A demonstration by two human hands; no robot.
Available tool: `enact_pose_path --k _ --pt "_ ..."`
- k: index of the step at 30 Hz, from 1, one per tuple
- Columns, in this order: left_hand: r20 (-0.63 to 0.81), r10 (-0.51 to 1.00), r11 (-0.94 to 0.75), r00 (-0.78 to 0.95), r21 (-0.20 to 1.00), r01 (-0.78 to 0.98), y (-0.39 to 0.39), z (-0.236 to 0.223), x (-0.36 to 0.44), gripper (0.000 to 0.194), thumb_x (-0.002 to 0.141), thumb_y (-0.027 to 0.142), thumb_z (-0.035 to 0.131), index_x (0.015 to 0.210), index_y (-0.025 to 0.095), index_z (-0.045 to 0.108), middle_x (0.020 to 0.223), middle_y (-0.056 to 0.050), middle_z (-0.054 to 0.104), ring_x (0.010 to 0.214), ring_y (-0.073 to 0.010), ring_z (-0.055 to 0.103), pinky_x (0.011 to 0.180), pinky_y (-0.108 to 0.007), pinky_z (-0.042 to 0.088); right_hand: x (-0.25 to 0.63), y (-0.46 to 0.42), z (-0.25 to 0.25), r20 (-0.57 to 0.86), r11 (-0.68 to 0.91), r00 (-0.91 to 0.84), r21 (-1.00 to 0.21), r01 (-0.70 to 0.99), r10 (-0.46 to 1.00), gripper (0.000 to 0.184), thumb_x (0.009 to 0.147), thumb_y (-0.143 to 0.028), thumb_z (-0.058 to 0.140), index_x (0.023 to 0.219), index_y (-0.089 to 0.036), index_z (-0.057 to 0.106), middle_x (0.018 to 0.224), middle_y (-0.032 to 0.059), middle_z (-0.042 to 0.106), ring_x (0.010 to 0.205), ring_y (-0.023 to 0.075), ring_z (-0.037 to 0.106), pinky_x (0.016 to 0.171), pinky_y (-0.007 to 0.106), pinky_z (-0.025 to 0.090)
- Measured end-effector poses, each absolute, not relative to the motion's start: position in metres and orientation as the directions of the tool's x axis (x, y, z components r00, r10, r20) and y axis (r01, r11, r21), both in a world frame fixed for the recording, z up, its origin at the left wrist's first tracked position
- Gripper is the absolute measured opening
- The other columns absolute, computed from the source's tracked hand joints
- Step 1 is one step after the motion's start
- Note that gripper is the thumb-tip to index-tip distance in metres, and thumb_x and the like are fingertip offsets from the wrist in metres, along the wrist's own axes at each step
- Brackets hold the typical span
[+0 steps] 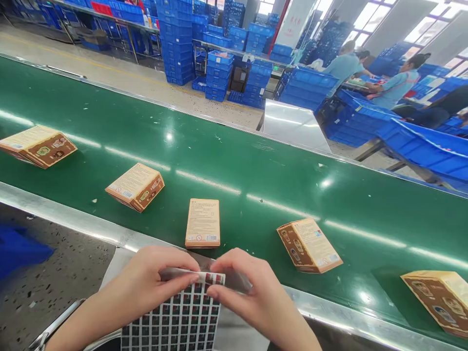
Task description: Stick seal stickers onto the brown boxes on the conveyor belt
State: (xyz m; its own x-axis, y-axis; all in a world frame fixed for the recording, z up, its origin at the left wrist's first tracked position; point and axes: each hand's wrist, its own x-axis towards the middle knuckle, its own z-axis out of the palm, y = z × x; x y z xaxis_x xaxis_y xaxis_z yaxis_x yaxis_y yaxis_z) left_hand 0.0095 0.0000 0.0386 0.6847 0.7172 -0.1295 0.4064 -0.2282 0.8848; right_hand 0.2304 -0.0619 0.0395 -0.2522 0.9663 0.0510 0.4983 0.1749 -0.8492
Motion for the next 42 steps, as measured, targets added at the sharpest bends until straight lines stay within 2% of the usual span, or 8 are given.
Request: enact_pose_path --k 13,17,24,28,30,32,36,42 --pt "-0.017 0.680 -0.442 0.733 0.788 0.428 -0.004 0.041 0.016 0.015 0.095 0.016 0.062 0.083 0.022 0.068 0.078 0.009 0.074 0.066 -0.0112 0.062 0.070 -0.028 0.034 0.224 -0.085 0.027 0.156 0.230 -0.174 -0.774 0.590 0.972 0.012 0.103 -0.028 0.055 0.097 -0.026 0.065 0.089 0.0022 0.069 0.079 0.0187 0.067 0.069 0.026 0.057" --pt "-0.004 0.681 -0.451 0.732 0.785 0.424 -0.005 0.042 0.018 0.014 0.095 0.015 0.062 0.083 0.022 0.067 0.080 0.009 0.075 0.065 -0.0105 0.061 0.068 -0.028 0.033 0.228 -0.084 0.033 0.371 0.371 -0.166 -0.593 0.715 0.914 0.011 0.101 -0.026 0.059 0.111 -0.026 0.064 0.102 0.0046 0.072 0.093 0.0218 0.069 0.078 0.030 0.058" --pt "-0.076 0.718 -0.399 0.692 0.770 0.498 -0.005 0.042 0.023 0.017 0.096 0.021 0.059 0.083 0.023 0.069 0.074 0.008 0.073 0.063 -0.0133 0.058 0.066 -0.028 0.035 0.226 -0.087 0.043 0.579 0.505 -0.272 -0.287 0.814 0.768 0.021 0.096 -0.002 0.055 0.101 -0.020 0.066 0.109 0.0081 0.074 0.102 0.0238 0.068 0.093 0.039 0.049" --pt "-0.124 0.747 -0.320 0.654 0.795 0.516 -0.002 0.043 0.025 0.017 0.095 0.023 0.059 0.082 0.022 0.070 0.075 0.002 0.072 0.069 -0.0161 0.064 0.062 -0.027 0.044 0.236 -0.085 0.039 0.487 0.389 -0.079 -0.579 0.717 0.870 0.014 0.096 -0.013 0.060 0.090 -0.023 0.067 0.109 0.0050 0.074 0.102 0.0220 0.069 0.086 0.031 0.054" --pt "-0.015 0.679 -0.412 0.734 0.819 0.399 0.000 0.039 0.028 0.012 0.092 0.019 0.064 0.081 0.021 0.070 0.100 -0.002 0.076 0.096 -0.0202 0.068 0.080 -0.031 0.052 0.244 -0.077 0.028 0.337 0.163 0.237 -0.823 0.544 0.911 0.013 0.096 -0.030 0.064 0.085 -0.025 0.068 0.113 0.0047 0.073 0.103 0.0232 0.069 0.082 0.031 0.056" --pt "0.094 0.553 -0.524 0.828 0.812 0.258 0.001 0.031 0.033 0.009 0.089 0.016 0.069 0.081 0.020 0.071 0.137 -0.003 0.064 0.133 -0.0259 0.053 0.108 -0.040 0.045 0.250 -0.064 0.013 0.117 -0.022 0.507 -0.965 0.261 0.854 0.025 0.089 -0.049 0.070 0.090 -0.024 0.072 0.116 0.0072 0.073 0.105 0.0268 0.068 0.080 0.034 0.057" --pt "0.096 0.417 -0.616 0.904 0.761 0.203 -0.001 0.014 0.047 0.011 0.089 0.014 0.069 0.079 0.019 0.071 0.158 0.000 0.039 0.151 -0.0275 0.027 0.125 -0.046 0.024 0.250 -0.044 -0.005 -0.246 -0.179 0.582 -0.969 -0.171 0.775 0.056 0.066 -0.062 0.084 0.101 -0.020 0.075 0.105 0.0102 0.075 0.098 0.0319 0.069 0.071 0.036 0.058" --pt "0.099 0.397 -0.632 0.912 0.750 0.194 -0.006 0.006 0.062 0.014 0.090 0.013 0.066 0.078 0.019 0.071 0.159 0.002 0.037 0.151 -0.0229 0.026 0.126 -0.038 0.026 0.246 -0.048 -0.007 -0.244 -0.123 0.676 -0.967 -0.223 0.695 0.050 0.061 -0.055 0.086 0.095 -0.019 0.075 0.099 0.0076 0.075 0.090 0.0273 0.069 0.073 0.033 0.056"
